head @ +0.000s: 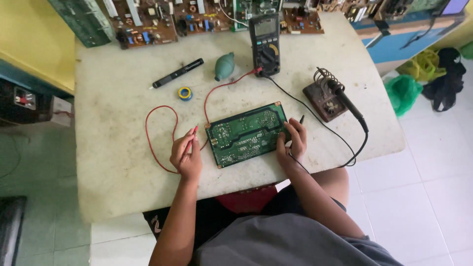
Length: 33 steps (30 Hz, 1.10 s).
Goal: Testing components on a circuit board using a multimeter and probes
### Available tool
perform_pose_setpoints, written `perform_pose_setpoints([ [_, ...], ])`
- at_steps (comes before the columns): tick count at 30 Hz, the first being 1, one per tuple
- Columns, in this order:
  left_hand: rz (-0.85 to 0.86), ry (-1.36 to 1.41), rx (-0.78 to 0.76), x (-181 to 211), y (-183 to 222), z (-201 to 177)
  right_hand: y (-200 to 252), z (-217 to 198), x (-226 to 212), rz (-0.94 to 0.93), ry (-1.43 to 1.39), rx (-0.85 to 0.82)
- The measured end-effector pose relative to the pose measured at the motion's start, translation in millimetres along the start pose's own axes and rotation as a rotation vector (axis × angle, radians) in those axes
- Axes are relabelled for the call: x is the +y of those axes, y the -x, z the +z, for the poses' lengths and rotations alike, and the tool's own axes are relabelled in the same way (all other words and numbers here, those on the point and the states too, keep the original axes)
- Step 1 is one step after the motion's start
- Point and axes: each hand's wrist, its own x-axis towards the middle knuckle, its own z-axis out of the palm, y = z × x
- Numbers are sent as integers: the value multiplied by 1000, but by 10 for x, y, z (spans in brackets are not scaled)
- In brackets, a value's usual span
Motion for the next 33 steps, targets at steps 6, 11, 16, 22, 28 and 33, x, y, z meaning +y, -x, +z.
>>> perform_pose_setpoints([
  [6, -118, -28, 105, -76, 32, 49, 0, 16, 180, -26, -12, -17],
  [11, -155, -89, 81, -139, 38, 61, 98, 45, 540, 67, -97, -33],
  [16, -147, -209, 51, -102, 48, 79, 112, -8, 520, 262, -186, -47],
  [22, -212, -254, 47, -74, 41, 66, 98, -73, 338, 408, -210, -75],
  [28, -180, -331, 0, -137, 76, 67, 101, -93, 429, 404, -262, -50],
  [33, -145, -353, -23, -96, 63, 47, 77, -90, 426, 335, -289, 17],
])
